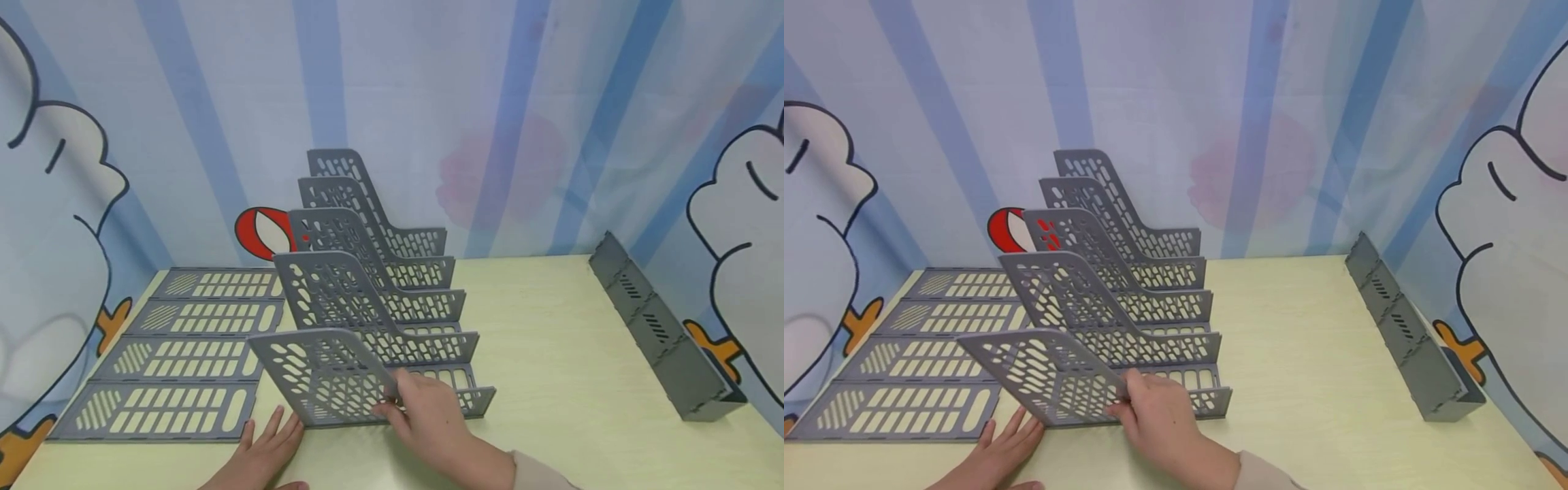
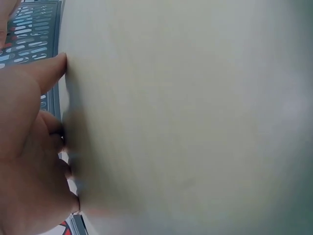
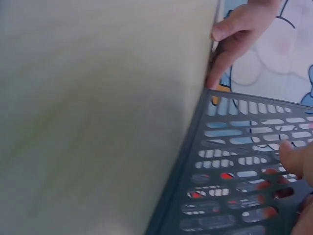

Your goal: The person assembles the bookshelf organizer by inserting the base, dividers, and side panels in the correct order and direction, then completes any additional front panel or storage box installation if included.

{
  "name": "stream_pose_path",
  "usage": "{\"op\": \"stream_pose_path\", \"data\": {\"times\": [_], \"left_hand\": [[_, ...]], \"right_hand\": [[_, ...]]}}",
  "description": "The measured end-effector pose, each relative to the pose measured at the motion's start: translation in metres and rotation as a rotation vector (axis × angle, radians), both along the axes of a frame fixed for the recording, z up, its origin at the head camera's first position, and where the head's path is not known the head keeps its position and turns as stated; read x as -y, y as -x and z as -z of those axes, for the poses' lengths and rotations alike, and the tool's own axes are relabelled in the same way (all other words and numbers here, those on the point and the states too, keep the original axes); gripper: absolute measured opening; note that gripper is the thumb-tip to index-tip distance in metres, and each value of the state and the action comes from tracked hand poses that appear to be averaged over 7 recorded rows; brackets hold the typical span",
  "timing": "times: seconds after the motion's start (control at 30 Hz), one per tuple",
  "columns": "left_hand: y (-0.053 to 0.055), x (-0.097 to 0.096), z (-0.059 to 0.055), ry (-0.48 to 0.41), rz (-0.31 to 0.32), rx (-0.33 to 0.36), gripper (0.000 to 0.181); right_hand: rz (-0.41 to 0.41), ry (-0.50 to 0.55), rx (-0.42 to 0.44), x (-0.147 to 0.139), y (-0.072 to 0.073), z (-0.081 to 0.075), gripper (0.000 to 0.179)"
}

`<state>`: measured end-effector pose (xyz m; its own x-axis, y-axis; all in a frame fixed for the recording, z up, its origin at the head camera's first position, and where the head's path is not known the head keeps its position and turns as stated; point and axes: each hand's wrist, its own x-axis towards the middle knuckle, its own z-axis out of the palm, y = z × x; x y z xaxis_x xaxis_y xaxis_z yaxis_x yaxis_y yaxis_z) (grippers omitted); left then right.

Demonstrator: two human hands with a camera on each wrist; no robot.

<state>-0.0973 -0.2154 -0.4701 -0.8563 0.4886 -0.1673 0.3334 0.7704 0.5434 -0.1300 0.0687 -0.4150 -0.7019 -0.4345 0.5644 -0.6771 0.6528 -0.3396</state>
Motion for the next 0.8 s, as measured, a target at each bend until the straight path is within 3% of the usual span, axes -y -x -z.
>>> {"op": "stream_pose_path", "data": {"times": [0.17, 0.3, 0.43, 0.53, 0.6, 0.8], "left_hand": [[0.002, 0.0, -0.006, -0.037, -0.011, 0.029, 0.085], [0.006, 0.001, -0.019, -0.122, -0.038, 0.074, 0.086], [0.006, 0.002, -0.04, -0.156, -0.071, 0.032, 0.087], [0.006, -0.001, -0.061, -0.151, -0.142, -0.002, 0.089], [0.005, -0.004, -0.076, -0.164, -0.19, -0.045, 0.089], [0.0, -0.008, -0.118, -0.202, -0.27, -0.317, 0.087]], "right_hand": [[-0.024, -0.006, 0.177, -0.008, -0.004, -0.011, 0.033], [-0.039, 0.007, 0.271, -0.018, -0.002, -0.019, 0.039], [-0.057, 0.024, 0.295, -0.032, -0.001, -0.027, 0.039], [-0.052, 0.032, 0.292, -0.046, -0.002, -0.031, 0.04], [-0.042, 0.039, 0.279, -0.057, -0.002, -0.033, 0.042], [-0.035, 0.113, 0.295, -0.086, -0.003, -0.036, 0.044]]}}
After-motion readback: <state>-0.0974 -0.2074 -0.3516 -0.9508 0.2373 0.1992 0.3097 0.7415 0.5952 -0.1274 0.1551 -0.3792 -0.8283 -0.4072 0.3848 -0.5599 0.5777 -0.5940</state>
